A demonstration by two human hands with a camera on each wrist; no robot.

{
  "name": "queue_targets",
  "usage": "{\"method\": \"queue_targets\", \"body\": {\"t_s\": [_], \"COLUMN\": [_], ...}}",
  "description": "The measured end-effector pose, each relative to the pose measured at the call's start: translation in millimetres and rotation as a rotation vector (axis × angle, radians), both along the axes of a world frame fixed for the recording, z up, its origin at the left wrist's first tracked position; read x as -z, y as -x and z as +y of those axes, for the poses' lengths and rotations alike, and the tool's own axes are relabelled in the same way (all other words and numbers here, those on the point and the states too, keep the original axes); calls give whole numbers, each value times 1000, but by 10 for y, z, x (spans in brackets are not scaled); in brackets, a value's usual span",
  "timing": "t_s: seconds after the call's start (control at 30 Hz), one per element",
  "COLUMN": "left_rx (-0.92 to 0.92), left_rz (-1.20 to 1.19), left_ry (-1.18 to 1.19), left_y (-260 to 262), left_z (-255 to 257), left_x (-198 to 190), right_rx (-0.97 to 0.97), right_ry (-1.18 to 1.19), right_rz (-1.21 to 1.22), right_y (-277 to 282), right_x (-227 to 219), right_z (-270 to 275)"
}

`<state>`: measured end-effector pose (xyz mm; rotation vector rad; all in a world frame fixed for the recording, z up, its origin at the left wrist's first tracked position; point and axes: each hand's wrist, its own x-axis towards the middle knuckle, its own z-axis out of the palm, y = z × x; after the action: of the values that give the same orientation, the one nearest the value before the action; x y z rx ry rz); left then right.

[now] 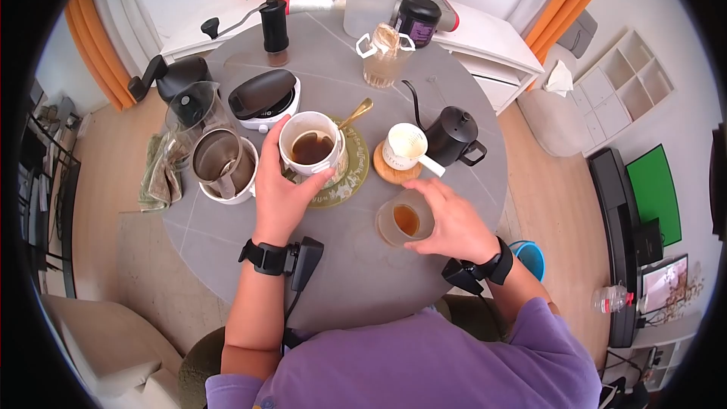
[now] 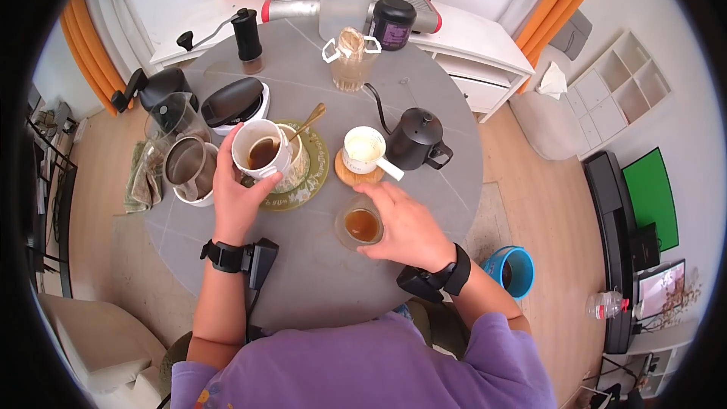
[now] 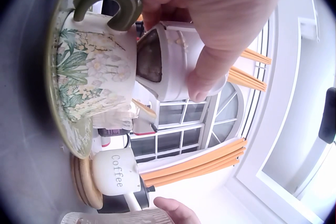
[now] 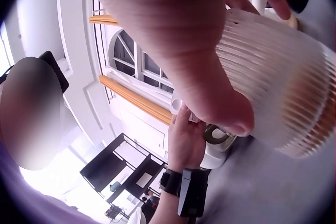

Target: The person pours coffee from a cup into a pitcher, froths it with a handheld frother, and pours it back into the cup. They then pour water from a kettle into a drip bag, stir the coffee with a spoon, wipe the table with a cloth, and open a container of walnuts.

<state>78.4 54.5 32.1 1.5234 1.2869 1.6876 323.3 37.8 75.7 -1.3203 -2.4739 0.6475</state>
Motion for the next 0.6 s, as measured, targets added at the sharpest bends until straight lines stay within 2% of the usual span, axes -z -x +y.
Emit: {"method": "queue_targets", "body": {"t_s": [0.13, 0.2, 0.23, 0.3, 0.4, 0.53, 0.6], "left_rx": [-18, -14, -14, -13, -11, -17, -12], "left_rz": [16, 11, 7, 10, 6, -2, -13], "left_ry": [3, -2, -11, -6, -3, -29, -33], "left_y": [-4, -5, -4, -6, -20, -23, -20], "left_z": [-3, 4, 8, 10, 3, 13, 18], "left_x": [1, 9, 13, 11, 3, 21, 16], "right_rx": [13, 57, 58, 112, 98, 117, 51], "right_ry": [42, 114, 116, 171, 245, 224, 74], "right_rz": [91, 371, 370, 585, 663, 655, 640], "right_y": [-54, -107, -117, -123, -109, -111, -108], "right_x": [155, 361, 438, 575, 749, 786, 746], "right_z": [1, -16, -33, -78, -78, -66, -64]}}
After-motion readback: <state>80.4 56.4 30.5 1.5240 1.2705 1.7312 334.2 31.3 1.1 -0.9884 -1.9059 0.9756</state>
